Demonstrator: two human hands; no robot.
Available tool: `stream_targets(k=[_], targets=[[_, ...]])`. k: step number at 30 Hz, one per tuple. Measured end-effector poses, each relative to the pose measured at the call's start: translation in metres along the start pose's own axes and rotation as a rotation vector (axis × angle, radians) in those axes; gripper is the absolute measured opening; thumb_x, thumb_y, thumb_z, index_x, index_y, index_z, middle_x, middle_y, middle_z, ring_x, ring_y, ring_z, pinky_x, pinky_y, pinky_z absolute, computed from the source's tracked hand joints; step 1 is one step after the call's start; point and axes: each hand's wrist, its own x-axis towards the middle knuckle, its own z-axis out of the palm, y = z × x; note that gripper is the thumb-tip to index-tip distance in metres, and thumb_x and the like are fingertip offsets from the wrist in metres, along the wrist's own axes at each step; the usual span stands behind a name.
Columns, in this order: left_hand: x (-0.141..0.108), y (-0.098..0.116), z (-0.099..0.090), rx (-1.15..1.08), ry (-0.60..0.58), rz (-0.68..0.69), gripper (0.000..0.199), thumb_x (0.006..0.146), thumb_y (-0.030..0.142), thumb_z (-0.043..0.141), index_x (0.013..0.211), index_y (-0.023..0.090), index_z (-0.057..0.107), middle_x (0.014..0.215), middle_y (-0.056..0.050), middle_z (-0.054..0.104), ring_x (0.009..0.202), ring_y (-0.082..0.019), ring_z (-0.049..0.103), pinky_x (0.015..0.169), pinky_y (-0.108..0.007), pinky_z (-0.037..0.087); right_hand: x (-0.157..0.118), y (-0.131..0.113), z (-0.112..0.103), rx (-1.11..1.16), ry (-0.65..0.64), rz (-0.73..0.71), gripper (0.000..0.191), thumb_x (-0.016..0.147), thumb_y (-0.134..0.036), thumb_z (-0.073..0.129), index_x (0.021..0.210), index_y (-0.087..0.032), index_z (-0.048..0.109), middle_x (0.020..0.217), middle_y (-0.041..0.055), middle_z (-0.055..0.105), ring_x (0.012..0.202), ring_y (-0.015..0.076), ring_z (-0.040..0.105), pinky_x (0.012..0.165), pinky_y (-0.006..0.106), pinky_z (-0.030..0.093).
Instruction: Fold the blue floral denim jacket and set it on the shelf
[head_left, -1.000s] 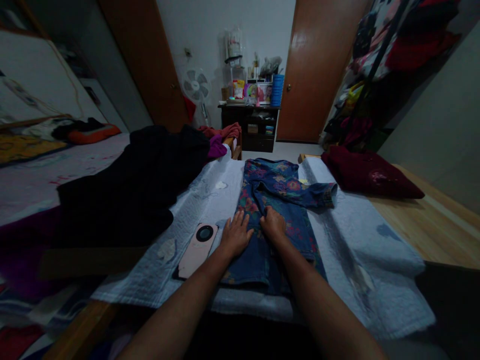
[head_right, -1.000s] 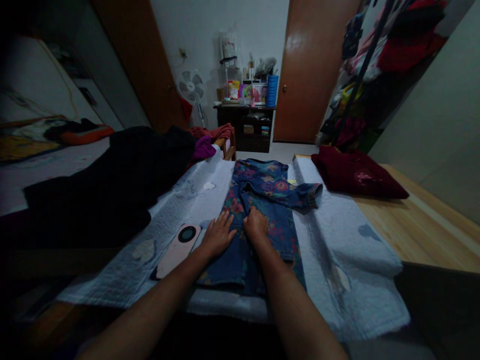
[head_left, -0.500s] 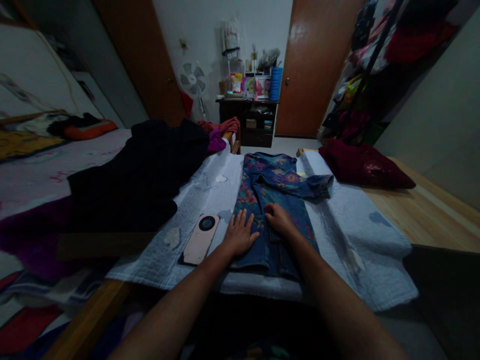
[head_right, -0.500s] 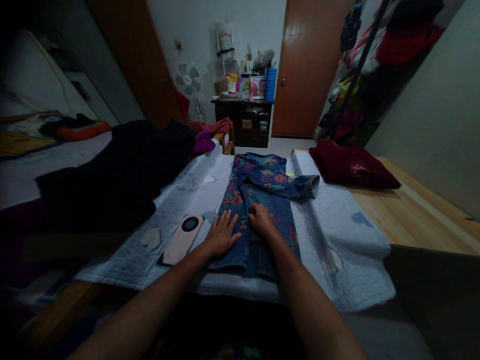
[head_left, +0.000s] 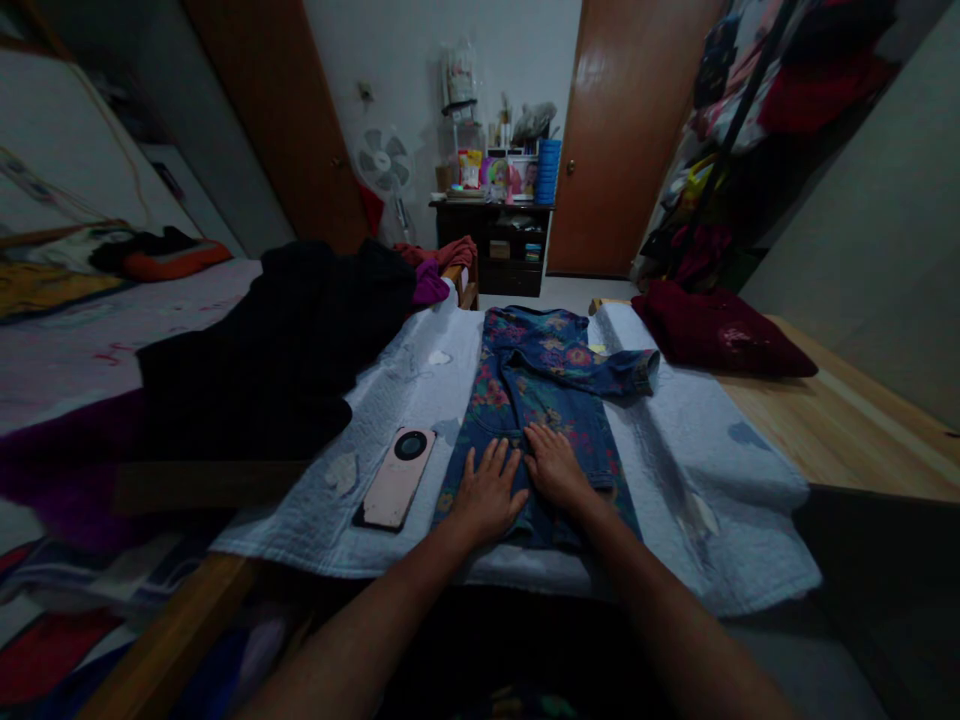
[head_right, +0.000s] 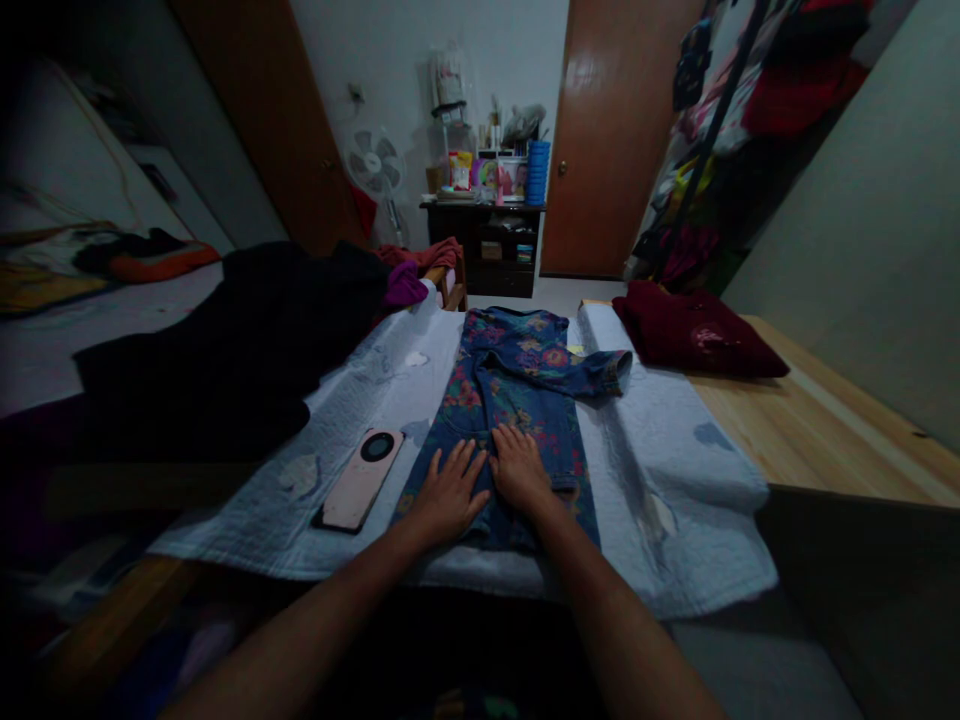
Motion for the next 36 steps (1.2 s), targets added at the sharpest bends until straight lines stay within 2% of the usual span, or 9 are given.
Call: stream_targets(k=[4,7,9,12,16,22,29,33,36], targets=[[0.013,-0.004,-0.020,-0.038,-0.021,0.042,0.056,0.091,0.053,0.046,0.137,0.021,0.049,0.146,-0.013,0.046,0.136,-0.030,0.038,0.111,-0.051,0.031,0.006,0.008,-0.020,0.082,-0.055,-0.062,0.052,0.088,-0.024,0.054,0.139,-0.013,0.048,0.146,0.0145,0.047,0.136,0.0233,0.040,0.113,0.038,0.028],[0.040,-0.015,-0.037,-0.108,-0.077,0.034,0.036,0.095,0.043,0.042,0.112,0.020,0.063,0.117,-0.011,0.065,0.111,-0.025,0.058,0.097,-0.039,0.045,0.018,0.019,-0.040,0.208,-0.098,-0.090,0.035,0.088,-0.022,0.052,0.122,-0.018,0.062,0.123,0.0079,0.065,0.113,0.0191,0.059,0.098,0.029,0.042],[0.066,-0.025,-0.042,-0.147,-0.038,-0.021,0.029,0.095,0.034,0.042,0.105,0.019,0.064,0.108,-0.010,0.066,0.104,-0.023,0.061,0.094,-0.036,0.047,0.029,0.026,-0.051,0.280,-0.112,-0.083,0.030,0.089,-0.021,0.049,0.113,-0.018,0.066,0.111,0.0051,0.070,0.102,0.0174,0.064,0.089,0.026,0.046],[0.109,-0.042,-0.037,-0.197,0.102,-0.082,0.030,0.090,0.020,0.044,0.114,0.015,0.061,0.121,-0.011,0.062,0.116,-0.023,0.056,0.103,-0.036,0.042,0.049,0.036,-0.061,0.300,-0.075,-0.030,0.030,0.088,-0.021,0.050,0.113,-0.017,0.067,0.109,0.0048,0.071,0.099,0.0176,0.065,0.087,0.025,0.046],[0.165,-0.060,-0.020,-0.300,0.177,-0.207,0.046,0.086,0.010,0.040,0.131,0.011,0.052,0.135,-0.013,0.057,0.128,-0.020,0.050,0.110,-0.034,0.038,0.078,0.056,-0.066,0.189,0.052,0.109,0.032,0.087,-0.018,0.052,0.116,-0.019,0.066,0.119,0.0050,0.068,0.110,0.0182,0.061,0.096,0.027,0.042],[0.224,-0.080,0.002,-0.352,0.282,-0.339,0.059,0.082,0.003,0.035,0.140,0.011,0.046,0.136,-0.015,0.057,0.127,-0.023,0.053,0.108,-0.039,0.042,0.116,0.085,-0.065,-0.088,0.223,0.267,0.040,0.085,-0.018,0.055,0.125,-0.017,0.060,0.126,0.0102,0.061,0.116,0.0236,0.052,0.101,0.031,0.038],[0.233,-0.089,0.026,-0.487,0.395,-0.355,0.053,0.086,0.006,0.033,0.137,0.015,0.045,0.134,-0.010,0.060,0.125,-0.018,0.055,0.108,-0.036,0.043,0.145,0.100,-0.068,-0.281,0.151,0.218,0.026,0.088,-0.017,0.049,0.106,-0.020,0.066,0.114,0.0110,0.060,0.107,0.0254,0.052,0.087,0.032,0.040],[0.228,-0.092,0.026,-0.616,0.485,-0.364,0.048,0.091,0.012,0.030,0.138,0.014,0.043,0.130,-0.011,0.062,0.124,-0.017,0.055,0.110,-0.038,0.042,0.160,0.107,-0.089,-0.266,0.280,0.194,0.025,0.088,-0.016,0.047,0.106,-0.020,0.065,0.110,0.0101,0.059,0.105,0.0234,0.050,0.091,0.031,0.037],[0.227,-0.093,0.025,-0.614,0.468,-0.361,0.049,0.090,0.011,0.032,0.136,0.018,0.046,0.127,-0.008,0.064,0.121,-0.017,0.058,0.107,-0.039,0.044,0.169,0.117,-0.101,-0.273,0.398,0.262,0.026,0.089,-0.018,0.046,0.108,-0.019,0.064,0.110,0.0109,0.058,0.104,0.0245,0.048,0.091,0.033,0.037]])
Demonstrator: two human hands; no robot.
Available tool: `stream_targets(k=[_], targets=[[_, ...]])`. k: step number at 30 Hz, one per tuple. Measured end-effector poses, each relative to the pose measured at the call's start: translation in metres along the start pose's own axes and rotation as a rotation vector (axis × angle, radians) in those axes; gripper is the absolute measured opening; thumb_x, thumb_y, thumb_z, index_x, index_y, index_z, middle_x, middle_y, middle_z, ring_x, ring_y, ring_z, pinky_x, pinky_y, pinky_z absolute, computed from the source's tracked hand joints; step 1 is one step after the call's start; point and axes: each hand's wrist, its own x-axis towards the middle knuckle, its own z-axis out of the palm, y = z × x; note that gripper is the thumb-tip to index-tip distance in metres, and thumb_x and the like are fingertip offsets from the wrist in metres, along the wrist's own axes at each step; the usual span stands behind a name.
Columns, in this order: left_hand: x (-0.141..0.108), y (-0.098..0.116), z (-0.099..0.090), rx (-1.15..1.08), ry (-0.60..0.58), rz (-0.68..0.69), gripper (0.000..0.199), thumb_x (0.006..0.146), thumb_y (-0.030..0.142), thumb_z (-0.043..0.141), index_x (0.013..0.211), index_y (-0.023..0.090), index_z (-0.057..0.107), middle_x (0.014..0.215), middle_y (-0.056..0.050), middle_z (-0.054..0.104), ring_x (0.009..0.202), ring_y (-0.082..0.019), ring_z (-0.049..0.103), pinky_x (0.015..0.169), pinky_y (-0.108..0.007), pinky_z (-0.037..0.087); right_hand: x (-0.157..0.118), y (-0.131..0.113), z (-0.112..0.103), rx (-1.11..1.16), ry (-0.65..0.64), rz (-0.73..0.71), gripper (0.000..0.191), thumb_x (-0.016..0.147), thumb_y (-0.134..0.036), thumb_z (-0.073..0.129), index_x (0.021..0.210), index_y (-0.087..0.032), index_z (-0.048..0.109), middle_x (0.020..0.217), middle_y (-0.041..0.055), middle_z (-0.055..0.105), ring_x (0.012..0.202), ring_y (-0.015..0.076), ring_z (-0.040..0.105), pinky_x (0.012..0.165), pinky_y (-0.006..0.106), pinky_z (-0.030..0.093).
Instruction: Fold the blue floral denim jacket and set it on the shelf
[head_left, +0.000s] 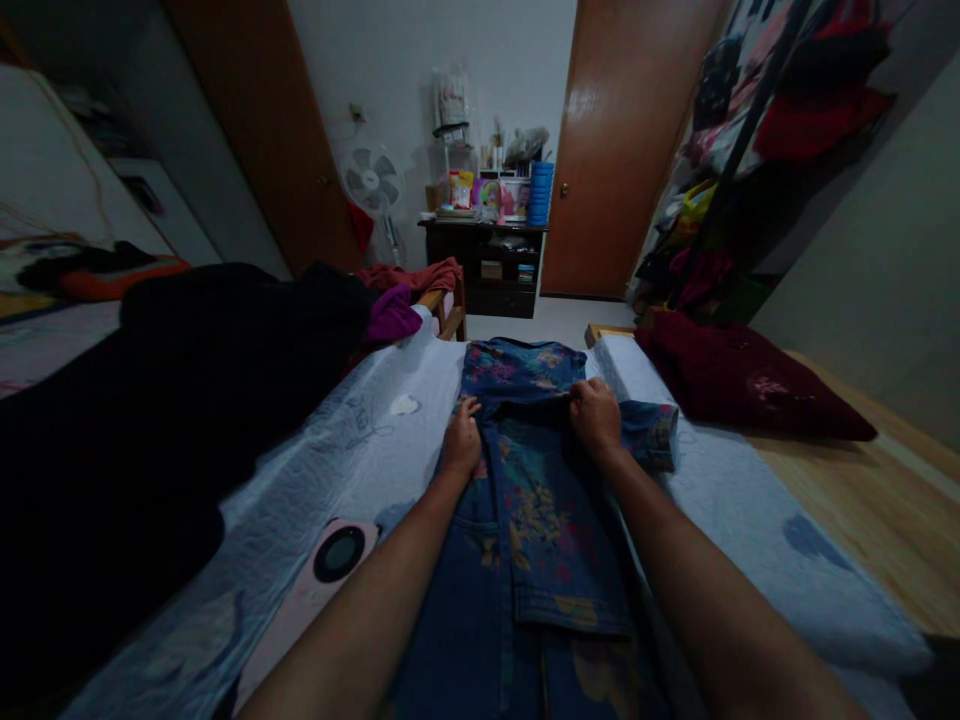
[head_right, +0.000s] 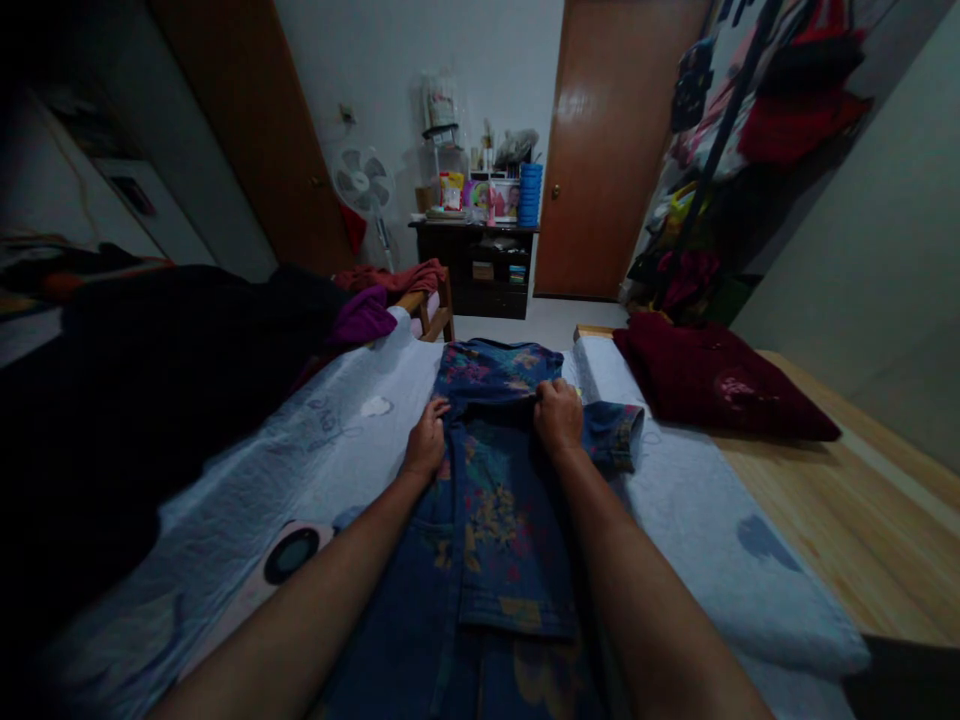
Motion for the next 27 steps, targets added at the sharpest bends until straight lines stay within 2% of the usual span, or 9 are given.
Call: stream_targets(k=[2,4,7,9,12,16,20,25,27], targets=[[0.000,0.001,0.002,0.078,-0.065,0.023,0.049,0.087,0.010,0.038,0.133,0.019,0.051,0.129,-0.008,0.063,0.122,-0.019,0.057,0.107,-0.040,0.044,0.005,0.008,0.003,-0.024,0.020,0.060,0.027,0.090,-0.018,0.045,0.109,-0.018,0.063,0.111,0.0124,0.058,0.104,0.0256,0.048,0.089,0.034,0.038],[-0.001,0.003,0.005,0.212,-0.157,0.075,0.047,0.086,0.013,0.043,0.132,0.020,0.054,0.135,-0.008,0.059,0.130,-0.021,0.050,0.111,-0.041,0.039,0.007,0.014,0.010,-0.053,-0.028,0.100,0.030,0.092,-0.018,0.041,0.112,-0.017,0.064,0.110,0.0139,0.059,0.102,0.0261,0.050,0.086,0.034,0.038],[-0.002,0.006,0.010,0.407,-0.275,0.169,0.045,0.093,0.029,0.044,0.136,0.020,0.051,0.145,-0.008,0.050,0.141,-0.024,0.035,0.116,-0.045,0.029,0.007,0.016,0.018,-0.081,-0.157,0.121,0.034,0.094,-0.018,0.037,0.111,-0.017,0.067,0.108,0.0167,0.060,0.101,0.0280,0.052,0.083,0.036,0.039],[-0.004,0.008,0.012,0.482,-0.313,0.192,0.050,0.095,0.041,0.041,0.140,0.021,0.047,0.149,-0.008,0.045,0.143,-0.027,0.031,0.117,-0.048,0.025,0.007,0.008,0.018,-0.077,-0.173,0.124,0.033,0.092,-0.017,0.039,0.106,-0.018,0.069,0.110,0.0174,0.060,0.104,0.0294,0.052,0.084,0.037,0.038],[-0.006,0.010,0.012,0.540,-0.328,0.194,0.055,0.095,0.048,0.040,0.143,0.023,0.044,0.152,-0.008,0.042,0.144,-0.028,0.028,0.117,-0.049,0.022,0.008,-0.014,0.017,-0.032,-0.115,0.035,0.031,0.087,-0.016,0.046,0.108,-0.020,0.068,0.117,0.0139,0.057,0.109,0.0286,0.049,0.089,0.037,0.037],[-0.009,0.011,0.011,0.585,-0.295,0.215,0.054,0.095,0.050,0.037,0.143,0.027,0.044,0.151,-0.007,0.042,0.143,-0.030,0.028,0.117,-0.057,0.016,0.010,-0.040,0.024,0.027,-0.185,-0.170,0.039,0.082,-0.017,0.053,0.119,-0.023,0.061,0.126,0.0111,0.053,0.115,0.0279,0.046,0.094,0.038,0.035],[-0.010,0.012,0.012,0.611,-0.266,0.170,0.058,0.093,0.056,0.038,0.144,0.029,0.044,0.152,-0.009,0.040,0.144,-0.036,0.025,0.115,-0.059,0.017,0.017,-0.047,0.032,-0.008,-0.241,-0.152,0.032,0.089,-0.013,0.041,0.108,-0.020,0.065,0.118,0.0129,0.057,0.110,0.0269,0.049,0.090,0.038,0.036],[-0.010,0.012,0.014,0.641,-0.250,0.135,0.061,0.091,0.059,0.040,0.145,0.031,0.042,0.155,-0.010,0.035,0.144,-0.041,0.020,0.114,-0.059,0.018,0.025,-0.045,0.030,-0.025,-0.131,-0.190,0.033,0.094,-0.015,0.036,0.107,-0.021,0.065,0.112,0.0114,0.060,0.106,0.0245,0.050,0.088,0.034,0.036],[-0.010,0.012,0.014,0.656,-0.249,0.133,0.061,0.091,0.061,0.039,0.145,0.033,0.042,0.156,-0.009,0.034,0.145,-0.040,0.019,0.114,-0.058,0.018,0.026,-0.044,0.030,-0.065,-0.155,-0.176,0.033,0.095,-0.017,0.036,0.107,-0.021,0.066,0.115,0.0127,0.059,0.108,0.0253,0.050,0.089,0.035,0.036]])
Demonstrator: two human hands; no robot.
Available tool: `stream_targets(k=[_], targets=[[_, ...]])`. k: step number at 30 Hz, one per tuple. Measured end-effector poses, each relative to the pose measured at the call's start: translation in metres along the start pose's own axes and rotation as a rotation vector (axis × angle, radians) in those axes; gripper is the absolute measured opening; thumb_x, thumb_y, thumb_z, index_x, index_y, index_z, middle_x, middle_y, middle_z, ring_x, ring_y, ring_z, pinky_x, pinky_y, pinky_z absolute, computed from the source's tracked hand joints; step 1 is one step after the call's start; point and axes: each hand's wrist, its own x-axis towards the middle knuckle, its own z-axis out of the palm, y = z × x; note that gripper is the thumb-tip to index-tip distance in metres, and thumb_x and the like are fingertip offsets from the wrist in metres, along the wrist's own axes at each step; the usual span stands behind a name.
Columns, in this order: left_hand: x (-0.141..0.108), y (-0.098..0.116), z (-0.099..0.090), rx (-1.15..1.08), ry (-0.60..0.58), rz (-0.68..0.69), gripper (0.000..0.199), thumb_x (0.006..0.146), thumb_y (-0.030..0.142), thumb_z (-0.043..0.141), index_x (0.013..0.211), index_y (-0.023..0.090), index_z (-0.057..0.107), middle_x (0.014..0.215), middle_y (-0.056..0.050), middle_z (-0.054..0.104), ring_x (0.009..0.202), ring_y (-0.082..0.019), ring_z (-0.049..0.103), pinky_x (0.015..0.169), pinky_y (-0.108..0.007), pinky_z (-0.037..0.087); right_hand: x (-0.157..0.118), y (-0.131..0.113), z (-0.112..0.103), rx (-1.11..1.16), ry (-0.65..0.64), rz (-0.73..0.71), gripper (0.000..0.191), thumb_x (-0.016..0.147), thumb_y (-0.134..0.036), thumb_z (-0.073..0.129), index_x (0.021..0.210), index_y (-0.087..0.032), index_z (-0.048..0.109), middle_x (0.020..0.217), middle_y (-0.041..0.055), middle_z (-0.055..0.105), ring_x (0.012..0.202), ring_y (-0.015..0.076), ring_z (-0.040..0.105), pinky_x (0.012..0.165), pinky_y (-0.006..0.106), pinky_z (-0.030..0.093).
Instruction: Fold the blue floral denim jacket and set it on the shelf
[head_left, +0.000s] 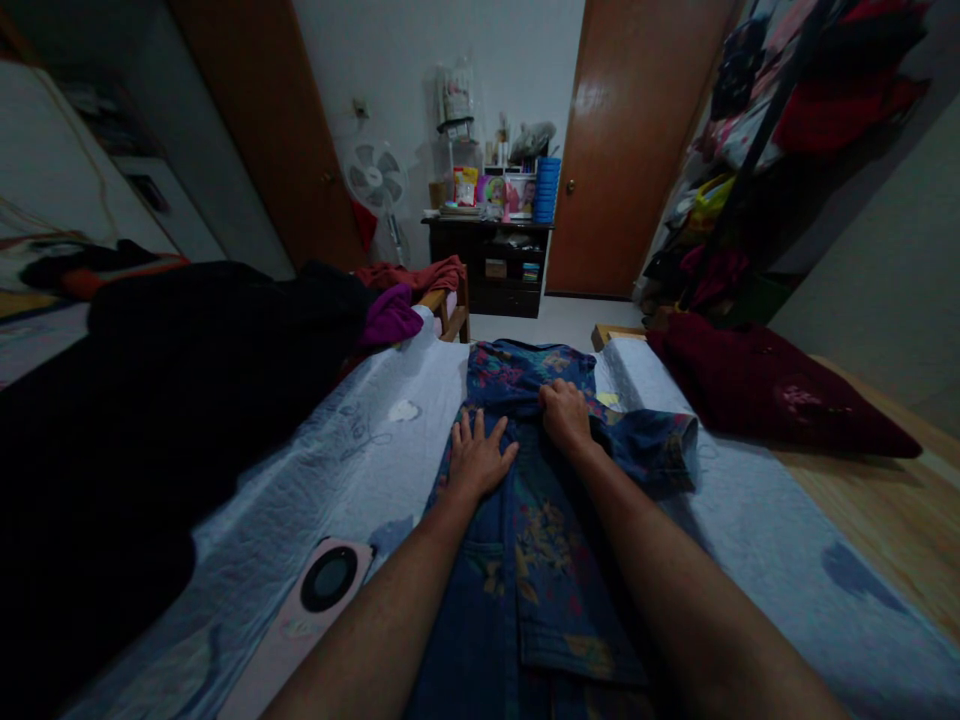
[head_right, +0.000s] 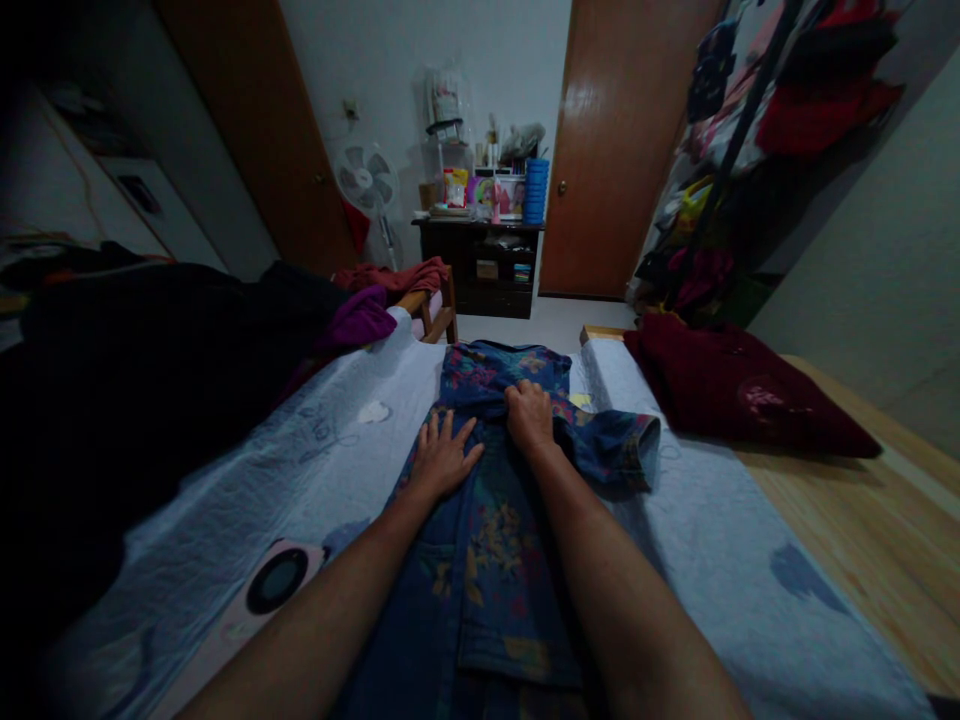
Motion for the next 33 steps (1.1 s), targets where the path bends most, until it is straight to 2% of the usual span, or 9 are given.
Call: stream_targets(k=[4,8,11,14,19,24,29,31,33], targets=[[-0.001,-0.001,-0.002,0.026,-0.014,0.018,0.060,0.092,0.061,0.035,0.145,0.035,0.040,0.156,-0.006,0.033,0.145,-0.038,0.020,0.114,-0.057,0.019,0.004,-0.001,0.001,-0.056,-0.130,0.076,0.034,0.092,-0.016,0.038,0.105,-0.017,0.070,0.118,0.0163,0.060,0.108,0.0290,0.051,0.088,0.039,0.038],[-0.002,-0.002,-0.005,0.027,-0.046,0.160,0.053,0.098,0.046,0.030,0.149,0.031,0.034,0.156,-0.001,0.034,0.146,-0.028,0.021,0.118,-0.052,0.017,0.020,-0.015,0.001,0.012,-0.043,0.044,0.034,0.091,-0.021,0.041,0.106,-0.018,0.071,0.119,0.0152,0.062,0.111,0.0285,0.052,0.091,0.038,0.039],[-0.001,-0.002,-0.005,0.025,-0.072,0.197,0.054,0.099,0.044,0.029,0.150,0.028,0.032,0.156,-0.001,0.035,0.146,-0.025,0.023,0.118,-0.048,0.018,0.028,-0.025,0.013,0.119,-0.036,-0.047,0.036,0.092,-0.025,0.042,0.119,-0.019,0.065,0.128,0.0117,0.060,0.116,0.0237,0.053,0.097,0.034,0.037],[-0.001,-0.002,-0.004,0.039,-0.071,0.139,0.058,0.096,0.053,0.034,0.149,0.030,0.035,0.156,-0.003,0.034,0.145,-0.031,0.023,0.117,-0.050,0.019,0.029,-0.026,0.037,0.177,-0.059,-0.057,0.041,0.094,-0.029,0.042,0.130,-0.018,0.058,0.140,0.0097,0.054,0.129,0.0224,0.045,0.106,0.036,0.031],[-0.001,0.004,-0.005,0.021,-0.084,0.054,0.060,0.094,0.059,0.035,0.146,0.029,0.041,0.155,-0.008,0.036,0.145,-0.032,0.024,0.116,-0.049,0.021,0.024,-0.019,0.068,0.209,0.065,-0.032,0.043,0.093,-0.029,0.042,0.132,-0.018,0.057,0.144,0.0072,0.051,0.135,0.0229,0.040,0.112,0.039,0.024],[0.035,0.018,-0.024,0.011,-0.059,-0.145,0.044,0.096,0.045,0.037,0.129,0.023,0.057,0.131,-0.013,0.058,0.126,-0.032,0.049,0.102,-0.047,0.041,0.023,-0.019,0.071,0.232,0.130,-0.033,0.040,0.092,-0.028,0.045,0.127,-0.018,0.062,0.138,0.0076,0.057,0.132,0.0243,0.045,0.110,0.039,0.028],[0.086,0.016,-0.034,-0.065,-0.149,-0.397,0.032,0.091,0.024,0.043,0.116,0.019,0.063,0.118,-0.015,0.064,0.109,-0.030,0.061,0.087,-0.042,0.048,0.022,-0.017,0.068,0.274,0.148,-0.046,0.037,0.092,-0.028,0.048,0.124,-0.018,0.063,0.133,0.0078,0.061,0.129,0.0236,0.048,0.108,0.037,0.031],[0.093,0.010,-0.026,-0.072,-0.090,-0.432,0.032,0.091,0.019,0.039,0.113,0.021,0.063,0.116,-0.014,0.064,0.110,-0.030,0.060,0.086,-0.041,0.048,0.022,-0.015,0.067,0.298,0.143,-0.051,0.036,0.092,-0.029,0.048,0.122,-0.018,0.064,0.131,0.0077,0.062,0.128,0.0233,0.049,0.109,0.036,0.031],[0.094,0.002,-0.016,-0.051,0.039,-0.431,0.031,0.092,0.017,0.038,0.110,0.022,0.062,0.115,-0.013,0.063,0.112,-0.028,0.058,0.088,-0.040,0.047,0.023,-0.013,0.066,0.321,0.135,-0.053,0.036,0.093,-0.030,0.047,0.121,-0.017,0.064,0.130,0.0078,0.063,0.127,0.0233,0.050,0.109,0.036,0.031]])
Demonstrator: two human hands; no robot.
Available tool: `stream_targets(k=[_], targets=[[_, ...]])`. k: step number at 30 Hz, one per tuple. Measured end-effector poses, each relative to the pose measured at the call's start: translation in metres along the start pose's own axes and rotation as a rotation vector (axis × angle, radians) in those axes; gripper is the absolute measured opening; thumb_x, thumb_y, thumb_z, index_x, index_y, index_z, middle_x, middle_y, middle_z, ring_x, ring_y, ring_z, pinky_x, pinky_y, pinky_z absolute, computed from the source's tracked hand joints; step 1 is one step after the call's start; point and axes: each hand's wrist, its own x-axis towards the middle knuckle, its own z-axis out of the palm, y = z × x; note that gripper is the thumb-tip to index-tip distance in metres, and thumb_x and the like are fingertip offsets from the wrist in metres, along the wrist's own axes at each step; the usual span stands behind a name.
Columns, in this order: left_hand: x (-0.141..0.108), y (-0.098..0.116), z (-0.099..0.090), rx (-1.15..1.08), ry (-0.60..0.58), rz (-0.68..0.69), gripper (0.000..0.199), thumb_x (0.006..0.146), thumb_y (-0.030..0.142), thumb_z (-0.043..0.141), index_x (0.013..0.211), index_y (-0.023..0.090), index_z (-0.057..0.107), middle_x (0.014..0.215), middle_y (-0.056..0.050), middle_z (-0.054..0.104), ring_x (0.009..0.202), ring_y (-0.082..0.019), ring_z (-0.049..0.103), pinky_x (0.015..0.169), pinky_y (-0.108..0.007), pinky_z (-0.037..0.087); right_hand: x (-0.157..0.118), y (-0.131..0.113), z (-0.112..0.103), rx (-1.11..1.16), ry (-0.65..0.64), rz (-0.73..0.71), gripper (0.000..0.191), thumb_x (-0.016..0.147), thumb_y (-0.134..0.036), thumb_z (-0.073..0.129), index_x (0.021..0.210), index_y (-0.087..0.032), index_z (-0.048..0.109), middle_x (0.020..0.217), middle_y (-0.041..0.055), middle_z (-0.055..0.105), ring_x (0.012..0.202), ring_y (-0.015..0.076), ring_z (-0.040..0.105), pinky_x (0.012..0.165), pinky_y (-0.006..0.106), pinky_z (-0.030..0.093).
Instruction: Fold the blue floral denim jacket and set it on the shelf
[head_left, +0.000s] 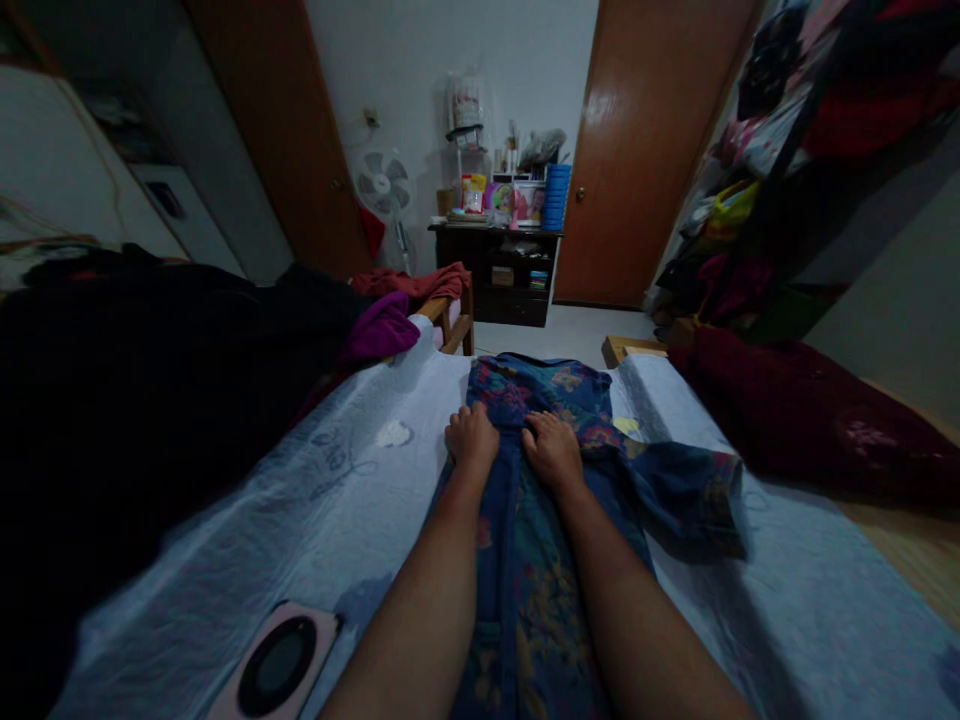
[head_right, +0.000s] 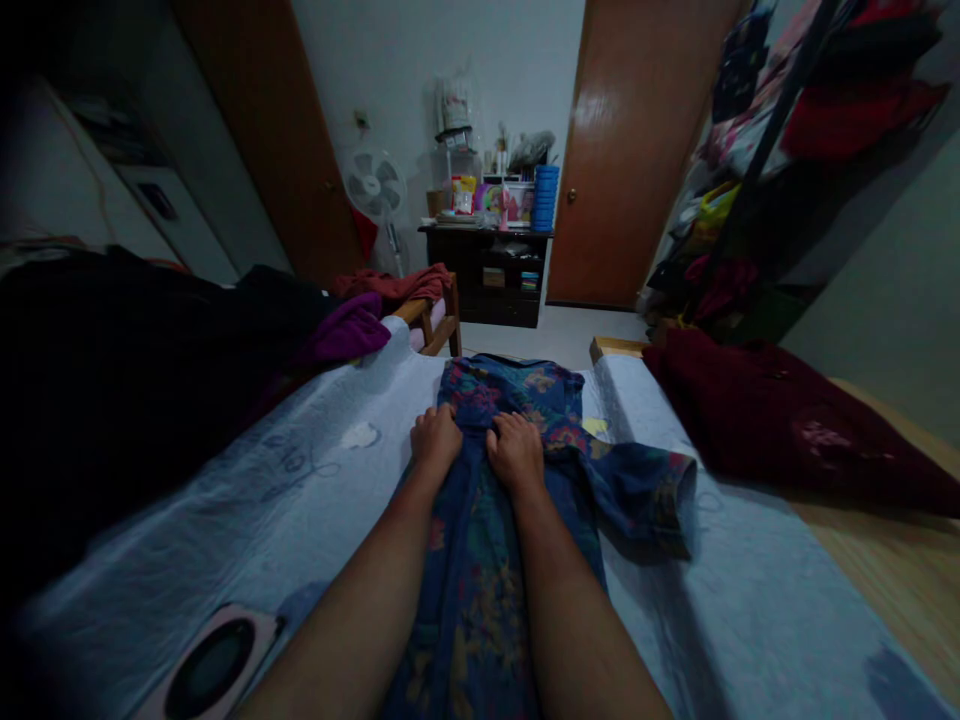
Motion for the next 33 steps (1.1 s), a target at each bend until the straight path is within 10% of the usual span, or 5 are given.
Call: stream_targets(k=[4,12,20,27,33], targets=[[0.004,-0.016,0.013,-0.026,0.173,-0.067,0.026,0.088,0.022,0.050,0.113,0.020,0.057,0.120,-0.014,0.058,0.116,-0.028,0.054,0.092,-0.039,0.045,0.002,0.002,0.000,0.036,-0.008,0.008,0.035,0.093,-0.031,0.047,0.120,-0.017,0.065,0.127,0.0079,0.065,0.125,0.0230,0.051,0.108,0.035,0.032],[0.026,-0.026,0.003,-0.232,-0.064,-0.124,0.034,0.092,0.032,0.049,0.123,0.018,0.048,0.113,-0.014,0.068,0.105,-0.025,0.066,0.081,-0.032,0.048,0.016,-0.001,-0.007,0.089,-0.072,0.149,0.030,0.090,-0.030,0.047,0.106,-0.021,0.070,0.111,0.0061,0.071,0.107,0.0205,0.062,0.096,0.029,0.040],[0.031,-0.030,0.006,-0.277,-0.090,-0.132,0.035,0.085,0.028,0.059,0.119,0.021,0.055,0.114,-0.010,0.070,0.107,-0.023,0.066,0.083,-0.029,0.047,0.097,-0.007,-0.014,-0.024,0.102,0.251,0.041,0.090,-0.029,0.048,0.125,-0.012,0.060,0.123,0.0152,0.065,0.116,0.0280,0.056,0.099,0.036,0.039],[0.037,-0.031,0.007,-0.283,-0.137,-0.137,0.033,0.089,0.022,0.051,0.121,0.023,0.054,0.114,-0.009,0.070,0.105,-0.022,0.067,0.081,-0.030,0.048,0.137,0.007,0.005,-0.095,-0.259,0.291,0.031,0.086,-0.034,0.056,0.107,-0.015,0.070,0.107,0.0156,0.071,0.101,0.0277,0.065,0.083,0.033,0.047],[0.032,-0.025,0.005,-0.178,-0.126,-0.128,0.026,0.090,0.021,0.048,0.114,0.021,0.058,0.111,-0.012,0.070,0.101,-0.025,0.068,0.079,-0.033,0.049,0.131,0.009,0.016,-0.161,-0.149,0.328,0.034,0.088,-0.026,0.052,0.117,-0.014,0.066,0.118,0.0203,0.064,0.111,0.0300,0.058,0.091,0.039,0.043]])
